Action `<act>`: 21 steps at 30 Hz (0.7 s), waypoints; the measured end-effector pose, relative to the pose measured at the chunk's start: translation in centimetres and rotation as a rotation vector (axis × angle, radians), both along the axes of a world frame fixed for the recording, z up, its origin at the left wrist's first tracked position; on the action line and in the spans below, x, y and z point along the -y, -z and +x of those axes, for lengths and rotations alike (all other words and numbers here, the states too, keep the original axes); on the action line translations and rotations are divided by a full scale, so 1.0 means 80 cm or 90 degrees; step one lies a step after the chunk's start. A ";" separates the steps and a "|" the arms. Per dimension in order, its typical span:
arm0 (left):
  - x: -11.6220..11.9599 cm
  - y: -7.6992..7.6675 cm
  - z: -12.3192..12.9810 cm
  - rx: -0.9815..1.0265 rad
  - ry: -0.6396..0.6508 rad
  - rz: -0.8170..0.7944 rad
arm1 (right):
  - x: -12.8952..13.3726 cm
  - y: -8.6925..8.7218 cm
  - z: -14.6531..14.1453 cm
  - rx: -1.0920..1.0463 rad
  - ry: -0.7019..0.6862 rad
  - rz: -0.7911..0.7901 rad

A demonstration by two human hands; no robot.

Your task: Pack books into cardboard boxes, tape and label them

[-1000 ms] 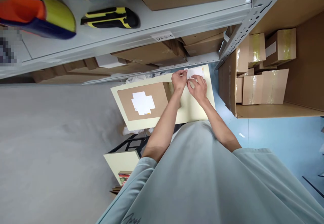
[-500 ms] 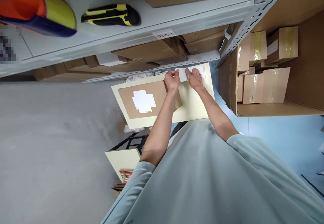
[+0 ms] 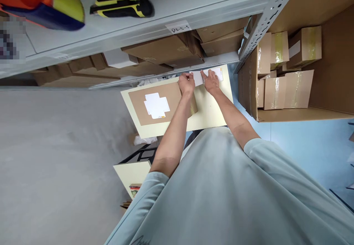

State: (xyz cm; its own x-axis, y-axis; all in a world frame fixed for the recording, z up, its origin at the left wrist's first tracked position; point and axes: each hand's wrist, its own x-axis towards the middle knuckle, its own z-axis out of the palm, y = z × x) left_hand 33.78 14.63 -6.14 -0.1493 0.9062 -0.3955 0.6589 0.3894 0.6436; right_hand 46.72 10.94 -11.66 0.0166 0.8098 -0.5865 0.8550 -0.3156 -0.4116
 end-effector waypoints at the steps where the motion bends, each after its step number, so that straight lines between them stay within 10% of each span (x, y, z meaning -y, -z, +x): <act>1: 0.005 -0.005 0.003 -0.018 -0.015 0.012 | 0.000 0.000 0.000 0.000 0.000 -0.003; 8: 0.031 -0.058 0.002 -0.031 -0.008 0.114 | 0.003 -0.003 -0.001 0.013 -0.001 -0.013; 14: 0.063 -0.149 -0.080 0.176 0.006 0.111 | -0.002 -0.026 0.009 0.013 0.007 -0.016; 18: 0.102 -0.201 -0.174 0.335 0.014 0.032 | 0.020 -0.077 0.007 -0.128 0.145 0.073; 21: 0.120 -0.223 -0.235 0.384 0.062 0.003 | 0.069 -0.155 -0.019 -0.369 0.225 0.205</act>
